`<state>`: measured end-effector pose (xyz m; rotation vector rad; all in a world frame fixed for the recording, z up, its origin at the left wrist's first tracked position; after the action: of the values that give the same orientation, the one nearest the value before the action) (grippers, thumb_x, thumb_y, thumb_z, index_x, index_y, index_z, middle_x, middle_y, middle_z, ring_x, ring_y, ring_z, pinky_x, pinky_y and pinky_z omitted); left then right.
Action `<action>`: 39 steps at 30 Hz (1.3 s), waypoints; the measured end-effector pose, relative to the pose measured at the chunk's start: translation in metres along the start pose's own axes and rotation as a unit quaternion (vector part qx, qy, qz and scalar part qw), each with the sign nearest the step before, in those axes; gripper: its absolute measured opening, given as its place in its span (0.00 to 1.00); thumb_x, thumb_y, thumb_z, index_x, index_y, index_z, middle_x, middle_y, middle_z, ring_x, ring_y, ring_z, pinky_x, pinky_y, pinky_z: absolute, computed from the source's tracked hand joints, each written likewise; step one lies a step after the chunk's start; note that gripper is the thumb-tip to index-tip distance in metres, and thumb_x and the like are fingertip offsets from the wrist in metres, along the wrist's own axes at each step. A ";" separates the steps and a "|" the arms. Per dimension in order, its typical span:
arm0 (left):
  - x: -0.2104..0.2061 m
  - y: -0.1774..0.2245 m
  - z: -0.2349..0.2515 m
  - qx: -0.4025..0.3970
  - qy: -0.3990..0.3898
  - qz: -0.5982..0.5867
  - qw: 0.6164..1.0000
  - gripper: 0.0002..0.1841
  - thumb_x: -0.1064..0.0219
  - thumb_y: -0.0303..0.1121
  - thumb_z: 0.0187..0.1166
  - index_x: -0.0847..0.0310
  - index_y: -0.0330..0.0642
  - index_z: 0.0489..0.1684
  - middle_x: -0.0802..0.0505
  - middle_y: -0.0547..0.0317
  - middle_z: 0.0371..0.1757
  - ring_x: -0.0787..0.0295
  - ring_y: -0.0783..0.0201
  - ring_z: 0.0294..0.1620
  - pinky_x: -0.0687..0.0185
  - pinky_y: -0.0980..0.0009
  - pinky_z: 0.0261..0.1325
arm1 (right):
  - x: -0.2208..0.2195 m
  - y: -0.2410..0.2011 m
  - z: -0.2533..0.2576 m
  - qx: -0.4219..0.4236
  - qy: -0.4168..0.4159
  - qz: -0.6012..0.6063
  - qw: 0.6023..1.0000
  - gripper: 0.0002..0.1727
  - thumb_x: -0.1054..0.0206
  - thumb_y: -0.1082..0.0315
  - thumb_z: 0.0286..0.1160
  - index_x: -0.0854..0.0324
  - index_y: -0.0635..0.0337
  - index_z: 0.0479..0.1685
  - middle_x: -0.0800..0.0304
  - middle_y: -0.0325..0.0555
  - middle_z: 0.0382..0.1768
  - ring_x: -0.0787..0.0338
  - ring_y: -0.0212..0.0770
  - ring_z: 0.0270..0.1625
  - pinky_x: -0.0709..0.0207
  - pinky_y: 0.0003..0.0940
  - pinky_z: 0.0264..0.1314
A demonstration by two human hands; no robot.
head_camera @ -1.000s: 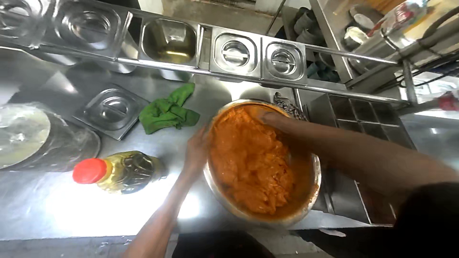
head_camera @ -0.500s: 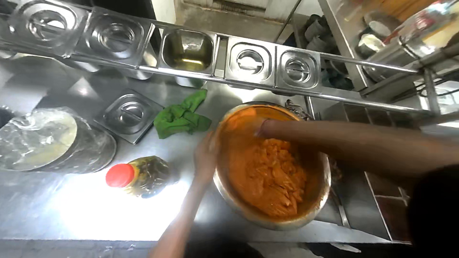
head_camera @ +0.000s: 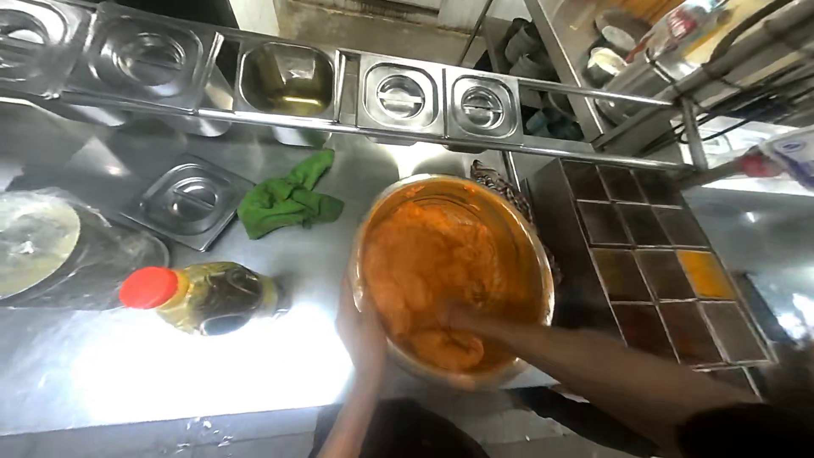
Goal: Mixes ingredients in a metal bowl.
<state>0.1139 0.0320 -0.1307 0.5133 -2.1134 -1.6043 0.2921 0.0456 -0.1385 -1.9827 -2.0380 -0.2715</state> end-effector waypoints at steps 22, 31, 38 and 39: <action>-0.015 0.010 0.060 0.015 -0.188 -0.012 0.982 0.24 0.42 0.31 0.90 0.27 0.54 0.84 0.08 0.53 0.63 0.08 0.61 0.55 0.12 0.56 0.58 | 0.133 0.147 -0.019 0.043 0.280 0.118 0.952 0.17 0.41 0.66 0.89 0.18 0.69 0.65 0.13 0.67 0.60 0.14 0.63 0.63 0.23 0.61 0.68; -0.039 0.008 0.085 0.109 -0.269 -0.119 0.950 0.24 0.43 0.37 0.91 0.30 0.60 0.86 0.08 0.55 0.58 0.09 0.66 0.46 0.11 0.64 0.48 | 0.167 -0.096 -0.019 0.086 0.175 -0.102 0.975 0.18 0.42 0.75 0.86 0.23 0.80 0.66 0.20 0.76 0.68 0.22 0.70 0.74 0.32 0.62 0.77; -0.039 0.013 0.103 0.091 -0.221 -0.110 0.965 0.21 0.43 0.35 0.91 0.24 0.50 0.81 0.07 0.52 0.60 0.08 0.61 0.53 0.11 0.58 0.55 | 0.070 -0.116 0.004 0.409 0.073 -0.323 0.850 0.17 0.28 0.65 0.75 0.12 0.70 0.55 0.09 0.66 0.51 0.11 0.63 0.56 0.21 0.60 0.61; -0.038 0.013 0.101 0.084 -0.221 -0.093 0.967 0.21 0.43 0.35 0.91 0.24 0.51 0.81 0.08 0.52 0.61 0.09 0.60 0.53 0.12 0.57 0.55 | 0.093 -0.106 0.029 0.343 0.050 -0.335 0.876 0.20 0.32 0.64 0.82 0.17 0.70 0.66 0.13 0.66 0.62 0.14 0.63 0.67 0.27 0.59 0.74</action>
<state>0.0904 0.1370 -0.1461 0.4507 -2.6156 -1.7815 0.1828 0.1391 -0.1288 -0.8026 -2.2494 0.2009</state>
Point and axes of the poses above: each hand's wrist, its own z-axis towards the middle knuckle, its own x-axis out of the back of the hand, y = z × x, the point moved 10 cm from there along z, towards the middle knuckle
